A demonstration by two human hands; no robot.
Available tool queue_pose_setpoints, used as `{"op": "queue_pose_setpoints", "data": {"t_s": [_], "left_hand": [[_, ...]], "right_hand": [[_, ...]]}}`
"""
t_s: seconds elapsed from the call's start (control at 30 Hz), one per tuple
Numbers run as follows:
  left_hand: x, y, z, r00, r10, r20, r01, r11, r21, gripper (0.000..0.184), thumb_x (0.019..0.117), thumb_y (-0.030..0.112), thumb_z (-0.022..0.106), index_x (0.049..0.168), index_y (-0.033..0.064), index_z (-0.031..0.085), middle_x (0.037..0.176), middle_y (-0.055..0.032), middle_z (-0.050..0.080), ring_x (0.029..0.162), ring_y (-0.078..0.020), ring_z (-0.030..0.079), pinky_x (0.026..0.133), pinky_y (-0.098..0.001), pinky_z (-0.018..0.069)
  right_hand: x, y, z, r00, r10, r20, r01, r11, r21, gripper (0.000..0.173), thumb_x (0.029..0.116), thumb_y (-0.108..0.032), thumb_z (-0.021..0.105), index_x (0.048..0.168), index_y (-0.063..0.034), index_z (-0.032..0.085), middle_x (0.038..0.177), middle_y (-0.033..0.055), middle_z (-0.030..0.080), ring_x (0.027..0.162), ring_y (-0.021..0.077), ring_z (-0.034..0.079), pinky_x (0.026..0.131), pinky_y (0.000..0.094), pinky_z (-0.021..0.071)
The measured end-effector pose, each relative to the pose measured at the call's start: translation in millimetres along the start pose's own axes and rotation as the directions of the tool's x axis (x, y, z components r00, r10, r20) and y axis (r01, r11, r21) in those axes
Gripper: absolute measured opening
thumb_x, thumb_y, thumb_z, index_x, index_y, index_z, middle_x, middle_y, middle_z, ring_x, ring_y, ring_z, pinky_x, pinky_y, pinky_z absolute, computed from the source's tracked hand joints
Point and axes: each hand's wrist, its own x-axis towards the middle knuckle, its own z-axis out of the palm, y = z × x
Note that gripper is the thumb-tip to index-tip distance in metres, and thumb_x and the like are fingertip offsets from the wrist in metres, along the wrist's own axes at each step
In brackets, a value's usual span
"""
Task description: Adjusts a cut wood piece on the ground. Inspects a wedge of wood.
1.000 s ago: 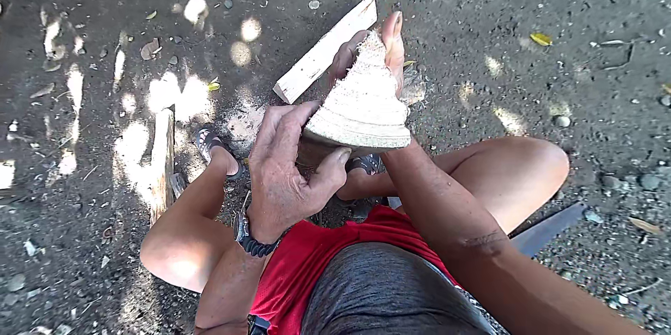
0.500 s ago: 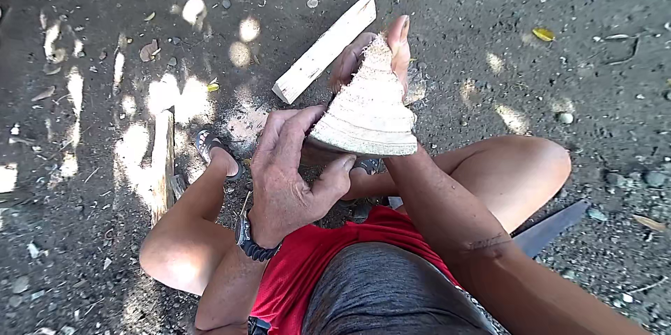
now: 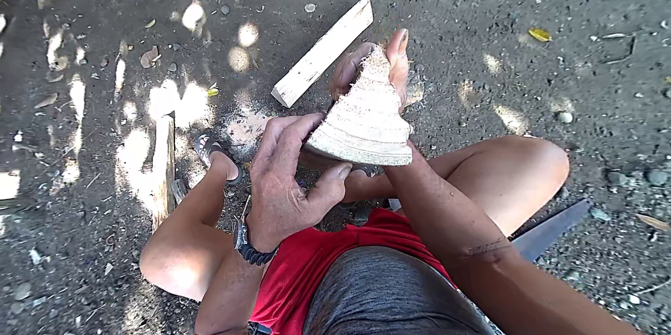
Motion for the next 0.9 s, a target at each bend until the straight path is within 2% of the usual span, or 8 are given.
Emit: {"op": "queue_pose_setpoints", "data": {"t_s": [0.1,0.23,0.37,0.43,0.53,0.7,0.83,0.9], "left_hand": [[3.1,-5.2,-2.0,0.999,-0.034,0.001,0.034,0.999,-0.038,0.054,0.087,0.027,0.073,0.132,-0.0006,0.062,0.124,-0.0099,0.063,0.11,-0.0158,0.062,0.089,-0.0303,0.0551],[10.7,-18.8,1.6,0.989,-0.148,-0.025,0.145,0.984,-0.101,0.086,0.0912,0.041,0.071,0.16,0.0083,0.031,0.152,-0.0111,0.047,0.129,-0.022,0.054,0.101,-0.0403,0.0521],[16.0,-19.0,8.2,0.961,-0.277,0.006,0.275,0.952,-0.137,0.112,0.0818,0.04,0.083,0.167,0.0206,0.013,0.169,-0.0054,0.023,0.146,-0.0219,0.041,0.108,-0.0433,0.0503],[15.5,-18.4,10.5,0.951,-0.308,-0.038,0.298,0.94,-0.166,0.117,0.0806,0.034,0.087,0.167,0.0235,0.009,0.167,-0.0066,0.027,0.142,-0.0221,0.045,0.105,-0.0419,0.0524],[11.2,-19.0,6.4,0.954,-0.298,-0.03,0.286,0.935,-0.21,0.123,0.0774,0.017,0.089,0.167,0.0279,0.006,0.162,-0.0058,0.036,0.135,-0.0225,0.053,0.1,-0.0396,0.0577],[11.9,-21.6,2.4,0.963,-0.271,0.015,0.264,0.925,-0.274,0.125,0.0727,0.002,0.087,0.167,0.0259,0.009,0.157,-0.0072,0.043,0.132,-0.0225,0.056,0.1,-0.0388,0.0582],[23.0,-31.8,-7.1,0.952,-0.285,0.112,0.305,0.915,-0.264,0.12,0.0749,0.006,0.086,0.167,0.0284,0.012,0.153,-0.0064,0.048,0.121,-0.0225,0.063,0.088,-0.0403,0.0625],[33.2,-42.1,-8.5,0.96,-0.233,0.158,0.273,0.907,-0.322,0.119,0.0749,0.006,0.086,0.167,0.0216,0.011,0.154,-0.0083,0.048,0.122,-0.0216,0.064,0.093,-0.0391,0.0625]], "right_hand": [[-0.3,-3.2,5.8,0.994,-0.033,-0.101,0.023,0.995,-0.1,0.06,0.1113,-0.044,0.02,0.082,-0.0109,0.061,0.068,0.0003,0.063,0.062,0.0109,0.064,0.059,0.0302,0.0557],[11.7,-11.2,27.5,0.933,-0.186,-0.308,0.087,0.947,-0.31,0.049,0.114,-0.028,0.028,0.078,-0.0132,0.057,0.065,-0.0042,0.058,0.064,0.0053,0.063,0.064,0.0278,0.0569],[17.6,-5.1,25.7,0.962,-0.174,-0.209,0.055,0.878,-0.475,0.048,0.1135,-0.035,0.028,0.092,-0.0076,0.061,0.075,-0.0017,0.06,0.075,0.0056,0.063,0.073,0.03,0.0564],[7.4,-11.0,22.8,0.991,-0.111,-0.077,0.054,0.848,-0.528,0.049,0.1103,-0.046,0.034,0.103,-0.0066,0.062,0.085,-0.0041,0.063,0.082,0.0009,0.064,0.078,0.0259,0.0562],[-6.1,-17.0,17.5,0.999,-0.023,0.032,0.034,0.905,-0.424,0.054,0.1006,-0.053,0.058,0.119,-0.0019,0.06,0.097,-0.0004,0.068,0.09,0.0055,0.068,0.082,0.0288,0.06],[-12.5,-32.6,2.4,0.987,0.045,0.154,0.014,0.932,-0.361,0.04,0.0981,-0.038,0.069,0.116,-0.0032,0.062,0.096,0.0005,0.07,0.088,0.0086,0.07,0.081,0.0308,0.0614],[-13.6,-40.2,-7.2,0.975,0.083,0.204,-0.006,0.936,-0.352,0.026,0.0972,-0.024,0.071,0.112,-0.0038,0.064,0.097,0.0019,0.071,0.088,0.0109,0.071,0.081,0.0326,0.0629],[-14.4,-44.1,-8.9,0.974,0.081,0.211,-0.001,0.934,-0.358,0.022,0.0974,-0.02,0.071,0.11,-0.0033,0.065,0.098,0.0028,0.07,0.088,0.0108,0.07,0.081,0.0318,0.0621]]}}
